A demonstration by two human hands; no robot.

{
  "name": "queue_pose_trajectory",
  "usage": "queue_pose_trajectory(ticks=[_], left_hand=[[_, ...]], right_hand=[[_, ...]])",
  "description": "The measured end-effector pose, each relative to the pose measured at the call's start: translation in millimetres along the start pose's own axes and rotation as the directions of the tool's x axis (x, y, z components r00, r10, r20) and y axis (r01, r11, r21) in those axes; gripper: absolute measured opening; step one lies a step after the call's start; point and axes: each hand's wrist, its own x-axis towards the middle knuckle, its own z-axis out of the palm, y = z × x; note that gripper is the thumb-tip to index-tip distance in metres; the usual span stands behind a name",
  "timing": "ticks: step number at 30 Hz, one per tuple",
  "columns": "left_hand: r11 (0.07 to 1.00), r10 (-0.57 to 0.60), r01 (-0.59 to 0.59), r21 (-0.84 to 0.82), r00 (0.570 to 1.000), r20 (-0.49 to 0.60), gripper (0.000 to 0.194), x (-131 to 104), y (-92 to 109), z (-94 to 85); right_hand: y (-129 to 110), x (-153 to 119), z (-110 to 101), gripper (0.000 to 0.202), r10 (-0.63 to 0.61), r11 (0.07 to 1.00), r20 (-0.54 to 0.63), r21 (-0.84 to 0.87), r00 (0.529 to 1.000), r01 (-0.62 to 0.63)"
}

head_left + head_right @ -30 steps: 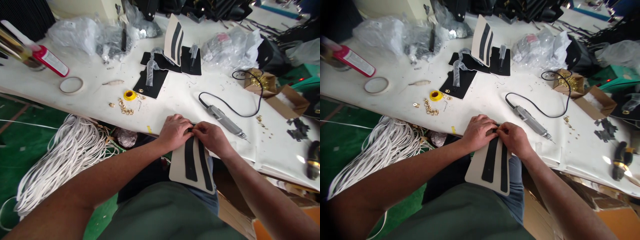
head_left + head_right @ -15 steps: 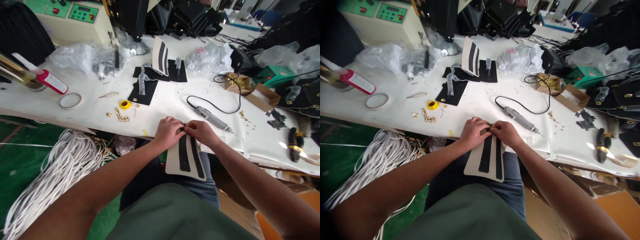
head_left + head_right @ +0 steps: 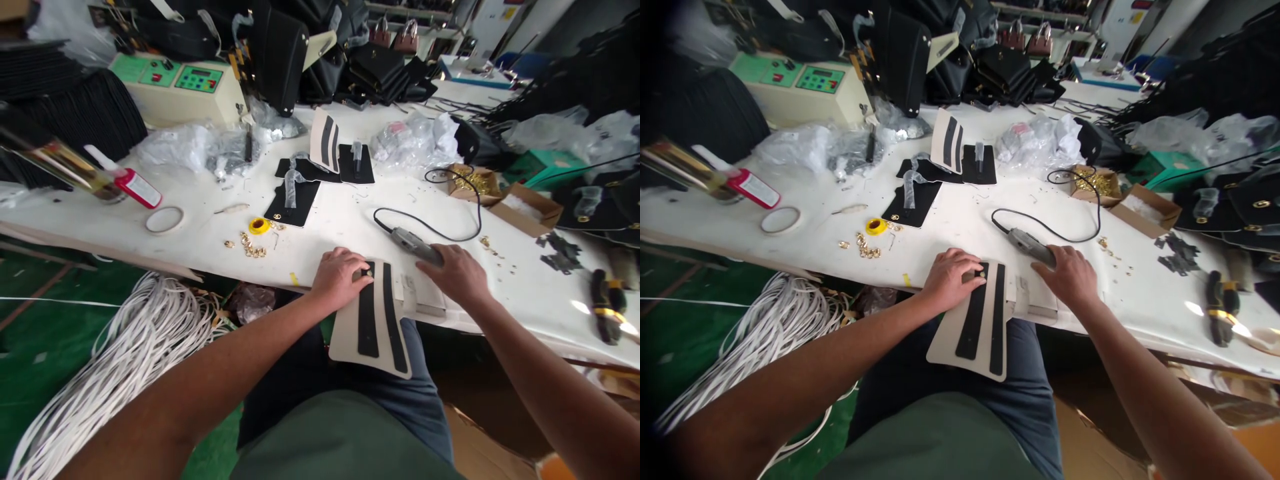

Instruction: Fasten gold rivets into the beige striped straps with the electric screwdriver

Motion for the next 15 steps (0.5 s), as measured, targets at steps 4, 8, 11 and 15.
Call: queue_pose_trajectory(ticks=[4,8,11,15], left_hand=[[1.000,-0.001,0.001,-0.004,1.000,-0.016,0.018,0.3,0.0,1.2],[1.000,-0.004,0.003,-0.011,1.000,-0.014,0.018,0.3,-0.4,2.6],[1.000,-0.008,0.007,-0.005,1.000,-0.009,0.019,0.4,-0.4,2.6],[1.000,-0.007,0.007,-0.006,1.000,-0.002,0.020,0.8,0.3,1.3]], right_hand=[[9.2,3.0,3.7,0.048,0.004,0.989,0.034,0.146,0.999,-0.009],[-17.2,1.1,-13.4,0.046,0.068,0.606,0.112,0.785,0.991,-0.130],[-55.2,2.1,-31.4,0.035,-0.028,0.031,0.202,0.979,0.979,-0.201],[-107.3,7.3,-44.5,0.033,-0.050,-0.316,0.157,0.934,0.986,-0.165]])
